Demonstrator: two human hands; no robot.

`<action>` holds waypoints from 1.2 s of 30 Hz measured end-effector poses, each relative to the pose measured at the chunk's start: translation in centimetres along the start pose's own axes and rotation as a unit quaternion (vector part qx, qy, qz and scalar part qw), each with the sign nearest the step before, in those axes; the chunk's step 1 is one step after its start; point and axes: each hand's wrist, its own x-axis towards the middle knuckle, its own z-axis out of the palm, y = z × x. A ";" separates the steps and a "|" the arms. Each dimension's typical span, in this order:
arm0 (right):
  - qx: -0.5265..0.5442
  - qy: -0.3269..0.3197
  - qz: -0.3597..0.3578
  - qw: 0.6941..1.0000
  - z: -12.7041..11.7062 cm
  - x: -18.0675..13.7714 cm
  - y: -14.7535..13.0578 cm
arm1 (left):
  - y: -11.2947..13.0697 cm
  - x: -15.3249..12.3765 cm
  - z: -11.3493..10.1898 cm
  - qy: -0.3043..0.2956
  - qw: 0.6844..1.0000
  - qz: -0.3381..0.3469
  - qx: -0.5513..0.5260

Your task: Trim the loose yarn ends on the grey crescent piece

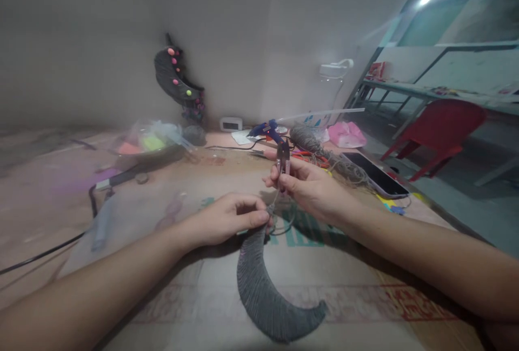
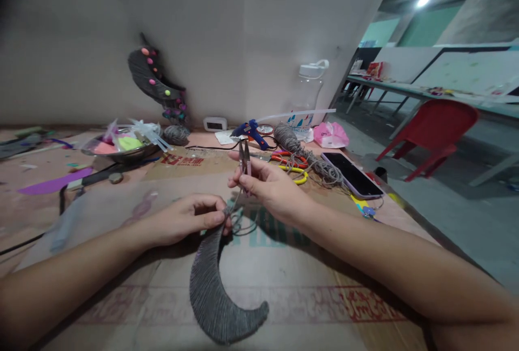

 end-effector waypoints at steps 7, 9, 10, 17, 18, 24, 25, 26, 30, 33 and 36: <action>-0.351 0.177 -0.128 0.911 -5.7 2.1 -3.7 | -0.1 0.0 0.2 0.094 0.992 0.042 0.078; -0.473 0.144 -0.146 0.857 -6.2 1.4 -4.0 | -0.1 0.1 0.2 0.136 0.981 0.082 0.112; -0.511 0.121 -0.156 0.837 -6.1 0.9 -3.7 | -0.1 0.1 0.3 0.155 0.976 0.092 0.125; -0.599 -0.047 -0.211 0.771 -2.4 -2.7 -1.4 | 0.0 0.1 0.5 0.180 0.963 0.103 0.174; -0.608 -0.048 -0.208 0.765 -2.1 -2.8 -1.4 | 0.0 0.0 0.4 0.185 0.965 0.087 0.163; -0.624 -0.037 -0.211 0.752 -2.1 -2.5 -0.8 | -0.1 0.1 0.2 0.197 0.975 0.032 0.100; -0.624 -0.038 -0.212 0.751 -2.1 -2.5 -0.7 | -0.2 0.1 0.2 0.197 0.974 0.034 0.104; -0.623 -0.038 -0.217 0.751 -2.1 -2.6 -0.7 | -0.2 0.1 0.2 0.198 0.973 0.039 0.110; -0.630 -0.055 -0.214 0.744 -1.7 -2.7 -1.1 | -0.2 0.1 0.2 0.195 0.969 0.058 0.140; -0.646 -0.074 -0.190 0.735 -1.4 -2.8 -1.4 | 0.0 0.1 0.2 0.189 0.968 0.057 0.153; -0.639 -0.076 -0.201 0.738 -1.5 -2.7 -1.4 | 0.1 0.1 0.3 0.188 0.969 0.049 0.155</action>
